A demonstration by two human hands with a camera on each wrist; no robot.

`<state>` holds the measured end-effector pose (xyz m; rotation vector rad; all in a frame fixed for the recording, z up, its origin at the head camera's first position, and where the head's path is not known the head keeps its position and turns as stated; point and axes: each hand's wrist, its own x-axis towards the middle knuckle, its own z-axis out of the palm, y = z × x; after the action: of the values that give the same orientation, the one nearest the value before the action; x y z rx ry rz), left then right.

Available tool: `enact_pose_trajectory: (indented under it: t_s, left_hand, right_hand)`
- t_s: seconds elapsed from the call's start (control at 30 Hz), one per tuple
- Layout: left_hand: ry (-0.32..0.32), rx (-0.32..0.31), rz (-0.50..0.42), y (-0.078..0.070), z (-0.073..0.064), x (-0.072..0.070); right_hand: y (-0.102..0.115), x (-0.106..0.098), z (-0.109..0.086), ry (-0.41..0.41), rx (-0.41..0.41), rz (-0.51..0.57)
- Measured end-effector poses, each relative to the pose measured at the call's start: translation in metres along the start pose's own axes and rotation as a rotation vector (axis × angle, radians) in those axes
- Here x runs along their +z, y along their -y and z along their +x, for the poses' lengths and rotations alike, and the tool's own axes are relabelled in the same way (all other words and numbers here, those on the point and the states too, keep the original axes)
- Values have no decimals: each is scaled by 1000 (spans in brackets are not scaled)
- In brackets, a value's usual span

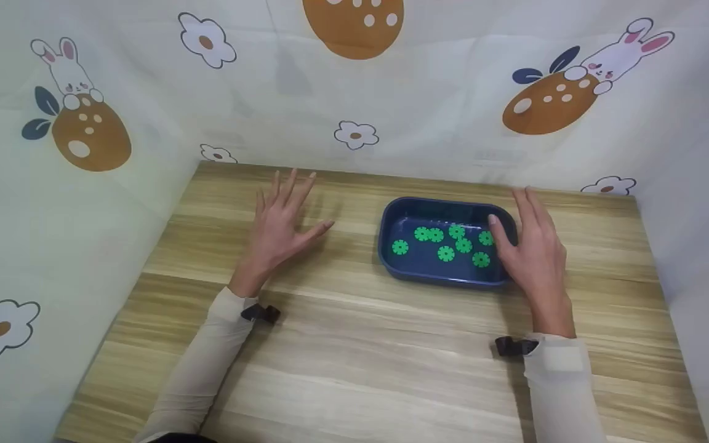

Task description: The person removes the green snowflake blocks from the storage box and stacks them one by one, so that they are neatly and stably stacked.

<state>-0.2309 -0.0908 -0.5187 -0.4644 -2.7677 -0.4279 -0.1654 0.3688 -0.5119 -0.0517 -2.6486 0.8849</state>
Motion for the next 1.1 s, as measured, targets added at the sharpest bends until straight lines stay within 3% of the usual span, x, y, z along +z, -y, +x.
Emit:
enact_pose_trajectory:
  t_s: [0.23, 0.53, 0.8, 1.1]
  left_hand:
    - [8, 30, -30, -5, 1, 4]
    - [13, 121, -195, -29, 6, 12]
    - [169, 224, -327, -65, 5, 15]
    - [245, 291, -410, -96, 10, 19]
  right_hand:
    - [-12, 3, 3, 34, 73, 129]
    - [-26, 5, 2, 119, 148, 217]
    - [-24, 8, 1, 106, 121, 229]
    - [-26, 12, 3, 85, 123, 253]
